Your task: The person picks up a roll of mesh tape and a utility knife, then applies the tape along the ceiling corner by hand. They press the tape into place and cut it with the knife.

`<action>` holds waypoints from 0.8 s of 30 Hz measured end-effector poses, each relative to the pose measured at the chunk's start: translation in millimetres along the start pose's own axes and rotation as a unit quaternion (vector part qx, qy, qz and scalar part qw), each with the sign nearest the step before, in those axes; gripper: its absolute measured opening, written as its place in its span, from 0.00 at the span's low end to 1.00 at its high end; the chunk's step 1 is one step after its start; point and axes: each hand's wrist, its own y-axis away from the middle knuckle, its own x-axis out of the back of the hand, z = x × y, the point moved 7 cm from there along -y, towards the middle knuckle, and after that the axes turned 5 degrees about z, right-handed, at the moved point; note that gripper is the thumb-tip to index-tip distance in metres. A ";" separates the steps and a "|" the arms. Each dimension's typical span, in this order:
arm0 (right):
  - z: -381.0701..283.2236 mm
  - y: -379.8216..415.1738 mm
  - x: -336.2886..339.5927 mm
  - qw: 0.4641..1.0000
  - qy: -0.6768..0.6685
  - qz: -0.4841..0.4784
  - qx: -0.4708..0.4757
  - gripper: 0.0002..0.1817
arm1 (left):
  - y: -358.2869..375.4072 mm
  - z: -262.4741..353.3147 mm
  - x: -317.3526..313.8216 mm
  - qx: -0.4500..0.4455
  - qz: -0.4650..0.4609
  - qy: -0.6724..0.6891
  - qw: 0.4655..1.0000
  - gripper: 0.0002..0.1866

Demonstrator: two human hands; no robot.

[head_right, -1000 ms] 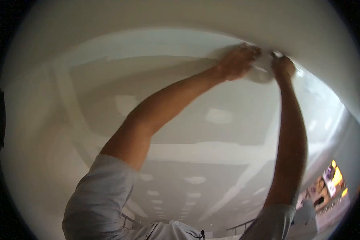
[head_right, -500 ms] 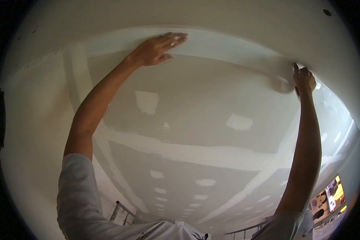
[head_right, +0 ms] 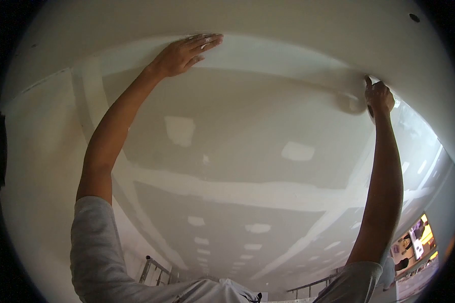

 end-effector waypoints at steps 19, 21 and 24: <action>39.5 -35.7 -88.0 0.999 0.042 -0.004 0.028 0.54 | 49.2 -16.3 -45.5 0.040 0.108 -0.017 0.993 0.31; 38.3 -34.0 -95.4 0.999 0.037 -0.022 0.028 0.53 | 70.5 -29.2 -38.2 0.020 0.061 -0.030 0.997 0.32; 30.2 -26.4 -101.0 0.998 0.042 -0.048 0.018 0.58 | 108.9 -60.4 -33.8 0.012 -0.010 -0.086 0.996 0.35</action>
